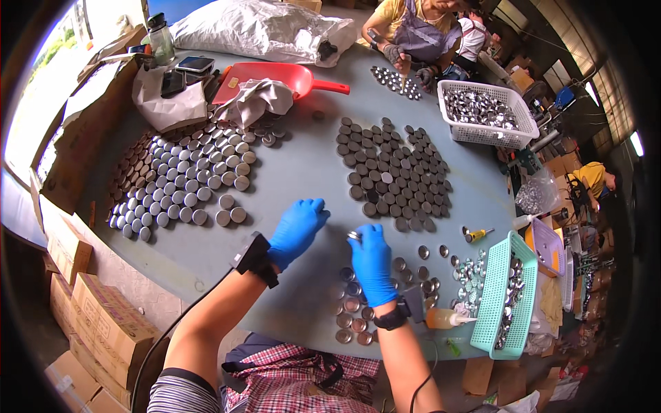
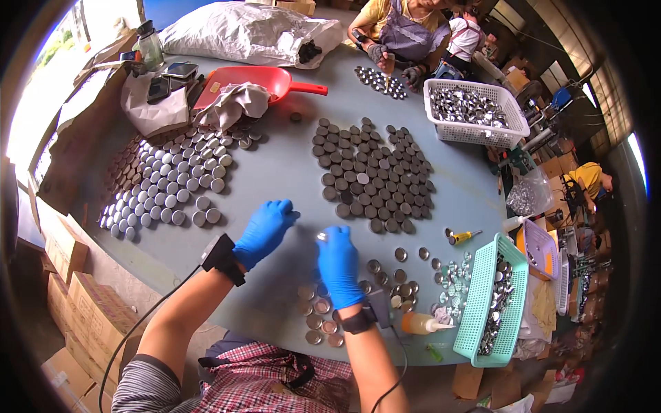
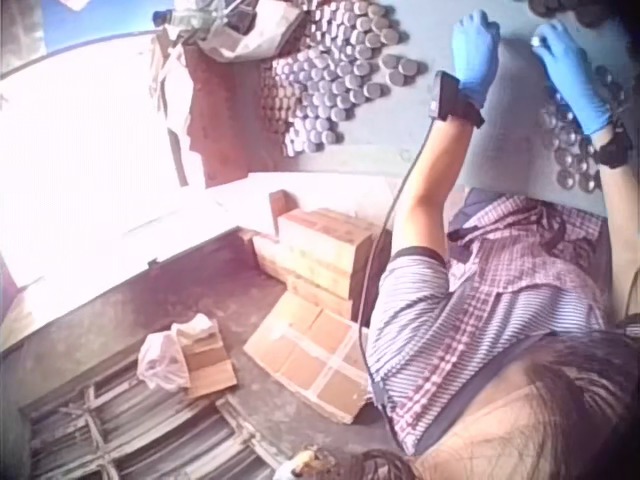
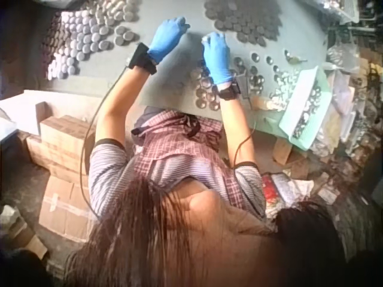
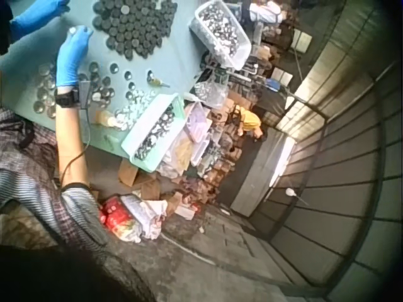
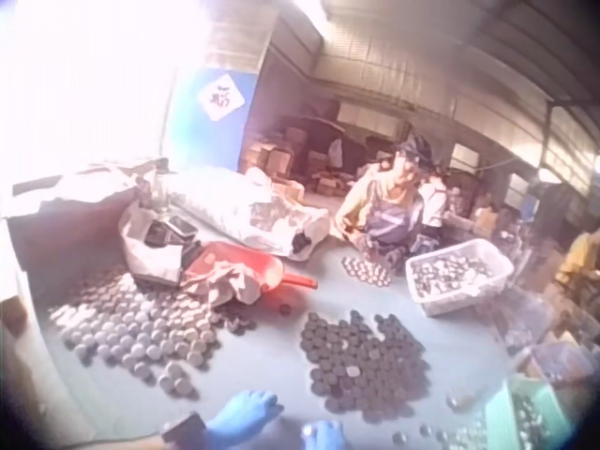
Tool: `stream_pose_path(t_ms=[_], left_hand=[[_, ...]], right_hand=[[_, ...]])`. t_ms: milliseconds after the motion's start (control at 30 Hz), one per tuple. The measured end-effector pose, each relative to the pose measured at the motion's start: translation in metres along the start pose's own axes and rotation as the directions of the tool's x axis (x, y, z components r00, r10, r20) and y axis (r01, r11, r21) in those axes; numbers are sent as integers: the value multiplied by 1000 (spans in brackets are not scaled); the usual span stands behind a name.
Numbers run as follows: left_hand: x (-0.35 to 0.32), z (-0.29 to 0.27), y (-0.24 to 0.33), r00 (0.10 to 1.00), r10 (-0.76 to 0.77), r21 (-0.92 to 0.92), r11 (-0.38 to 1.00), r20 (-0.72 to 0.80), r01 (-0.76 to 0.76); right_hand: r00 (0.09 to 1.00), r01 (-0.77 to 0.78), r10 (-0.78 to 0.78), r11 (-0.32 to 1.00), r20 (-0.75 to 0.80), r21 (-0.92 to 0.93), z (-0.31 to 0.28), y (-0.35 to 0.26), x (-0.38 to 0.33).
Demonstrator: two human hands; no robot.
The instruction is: Applying glue or sealant into small metal caps and placing circular discs inside them.
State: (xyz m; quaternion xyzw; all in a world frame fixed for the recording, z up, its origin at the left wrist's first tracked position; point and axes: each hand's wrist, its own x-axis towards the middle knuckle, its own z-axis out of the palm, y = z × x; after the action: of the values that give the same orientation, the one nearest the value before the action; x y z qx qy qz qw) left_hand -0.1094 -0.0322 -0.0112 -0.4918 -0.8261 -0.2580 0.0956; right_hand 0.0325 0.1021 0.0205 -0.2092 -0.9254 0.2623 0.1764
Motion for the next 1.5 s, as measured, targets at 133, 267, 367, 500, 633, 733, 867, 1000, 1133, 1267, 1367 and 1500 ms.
stream_pose_path(t_ms=[133,267,367,500,633,733,867,1000,1133,1267,1367,1500], left_hand=[[-22,-21,-22,1000,28,134,991,4,-28],[-27,-54,-20,960,-95,187,981,263,46],[15,-24,15,987,-39,-49,998,154,47],[79,42,58,948,-196,-85,971,250,223],[90,69,73,960,-231,-63,968,158,244],[82,68,71,946,-194,-104,968,258,227],[52,55,69,964,227,85,967,135,-240],[53,42,80,985,105,54,992,134,-113],[50,39,69,959,85,-5,996,272,-87],[10,-1,83,964,97,-327,945,249,-10],[-13,-16,88,943,80,-501,860,323,98],[-27,-6,77,895,217,-197,969,390,-149]], right_hand=[[962,271,-265,957,74,-99,43,-19,-5],[999,46,-48,997,23,59,6,-1,-1],[968,-192,148,955,-201,-224,-36,78,36],[962,-265,217,893,-167,-364,-31,106,48],[960,-280,271,945,-73,-170,-33,92,41],[980,-118,114,993,-164,-19,-30,90,20],[995,40,-63,959,-74,-279,-34,91,-16],[998,21,-40,955,-56,-295,-37,92,-6],[996,-89,87,994,-33,-67,-62,101,-12],[973,-199,193,979,-124,-41,-86,118,-47],[987,-162,162,987,-14,11,-84,95,-50],[998,-9,23,974,59,-227,-76,103,-48]])
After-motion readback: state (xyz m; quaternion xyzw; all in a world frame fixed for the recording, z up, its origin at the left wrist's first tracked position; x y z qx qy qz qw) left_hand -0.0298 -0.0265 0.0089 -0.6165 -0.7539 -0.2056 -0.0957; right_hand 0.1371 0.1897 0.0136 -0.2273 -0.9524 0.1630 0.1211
